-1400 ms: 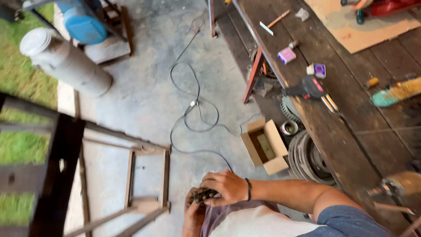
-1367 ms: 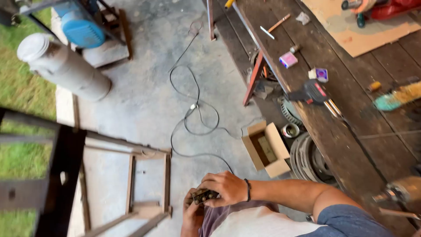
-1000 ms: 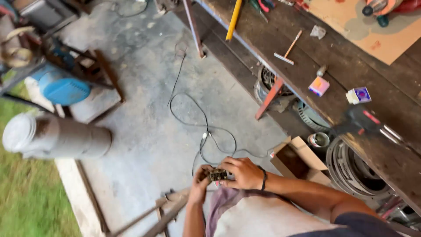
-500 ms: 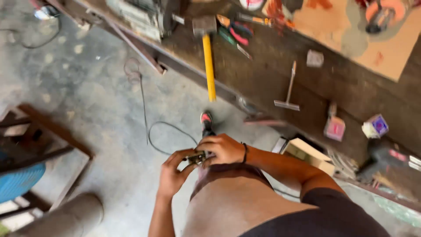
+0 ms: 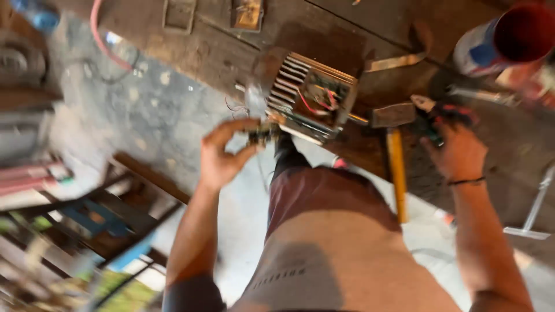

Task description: Repairing an electric motor by manipulating wires and components in the terminal box using tools

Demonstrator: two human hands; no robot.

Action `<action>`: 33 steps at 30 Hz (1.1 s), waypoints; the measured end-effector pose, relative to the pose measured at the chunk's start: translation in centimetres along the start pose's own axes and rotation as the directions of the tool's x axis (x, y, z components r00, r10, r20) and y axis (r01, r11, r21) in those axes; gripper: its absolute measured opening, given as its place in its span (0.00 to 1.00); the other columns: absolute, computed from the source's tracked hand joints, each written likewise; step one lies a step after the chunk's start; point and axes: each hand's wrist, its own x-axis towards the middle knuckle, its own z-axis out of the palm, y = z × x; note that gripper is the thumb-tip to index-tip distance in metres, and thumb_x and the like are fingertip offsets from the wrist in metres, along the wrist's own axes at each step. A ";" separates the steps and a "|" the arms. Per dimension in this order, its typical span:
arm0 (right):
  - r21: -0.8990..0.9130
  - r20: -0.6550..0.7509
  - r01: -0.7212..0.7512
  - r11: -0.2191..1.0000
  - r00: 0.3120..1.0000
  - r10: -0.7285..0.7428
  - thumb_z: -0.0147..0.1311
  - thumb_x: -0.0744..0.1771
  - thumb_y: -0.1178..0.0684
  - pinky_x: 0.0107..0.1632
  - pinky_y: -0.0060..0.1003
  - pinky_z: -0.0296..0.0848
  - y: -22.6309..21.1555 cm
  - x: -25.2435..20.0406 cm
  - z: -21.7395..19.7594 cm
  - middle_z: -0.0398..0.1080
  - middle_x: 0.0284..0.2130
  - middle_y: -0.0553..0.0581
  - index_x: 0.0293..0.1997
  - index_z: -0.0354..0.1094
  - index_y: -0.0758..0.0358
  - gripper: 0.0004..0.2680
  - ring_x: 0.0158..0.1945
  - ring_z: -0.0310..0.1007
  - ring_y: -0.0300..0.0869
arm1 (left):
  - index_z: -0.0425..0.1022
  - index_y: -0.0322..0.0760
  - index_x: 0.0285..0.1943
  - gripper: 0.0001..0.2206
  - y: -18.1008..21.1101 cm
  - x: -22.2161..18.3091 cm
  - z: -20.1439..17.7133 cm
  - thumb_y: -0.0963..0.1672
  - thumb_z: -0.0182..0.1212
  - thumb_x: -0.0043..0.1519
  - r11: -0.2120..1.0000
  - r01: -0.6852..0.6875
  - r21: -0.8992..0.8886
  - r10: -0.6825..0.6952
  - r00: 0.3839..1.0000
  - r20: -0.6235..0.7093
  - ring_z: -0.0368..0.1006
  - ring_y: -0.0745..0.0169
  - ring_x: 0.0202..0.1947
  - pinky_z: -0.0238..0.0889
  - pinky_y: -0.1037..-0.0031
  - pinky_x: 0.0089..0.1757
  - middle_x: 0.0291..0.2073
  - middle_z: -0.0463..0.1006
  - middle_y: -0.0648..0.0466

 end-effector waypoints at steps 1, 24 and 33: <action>0.012 0.019 -0.068 0.998 0.998 0.067 0.58 0.66 0.36 0.35 0.55 0.79 -0.5 -0.7 1.0 0.75 0.53 0.57 0.64 0.72 0.47 0.21 0.50 0.78 0.55 | 0.79 0.38 0.53 0.19 -1.4 3.3 -0.9 0.50 0.71 0.58 1.000 -0.021 -0.019 0.022 0.998 0.065 0.79 0.55 0.53 0.70 0.67 0.56 0.50 0.82 0.50; 0.903 -0.341 0.429 -0.019 0.744 0.574 0.59 0.65 0.43 0.43 0.45 0.82 -19.9 -4.6 -18.1 0.71 0.32 0.64 0.45 0.57 0.55 0.14 0.34 0.78 0.55 | 0.78 0.44 0.51 0.16 -3.8 15.5 6.1 0.46 0.72 0.55 0.924 -0.351 -0.150 0.375 0.763 0.526 0.71 0.50 0.54 0.52 0.43 0.66 0.40 0.83 0.61; 0.660 -0.134 0.181 0.729 0.983 -0.123 0.63 0.65 0.46 0.29 0.38 0.67 -21.2 2.8 -22.6 0.74 0.29 0.46 0.51 0.72 0.55 0.12 0.25 0.74 0.43 | 0.78 0.44 0.54 0.14 -3.9 14.6 6.4 0.47 0.68 0.61 0.926 -0.367 -0.085 0.345 0.735 0.584 0.69 0.49 0.56 0.55 0.45 0.66 0.41 0.82 0.63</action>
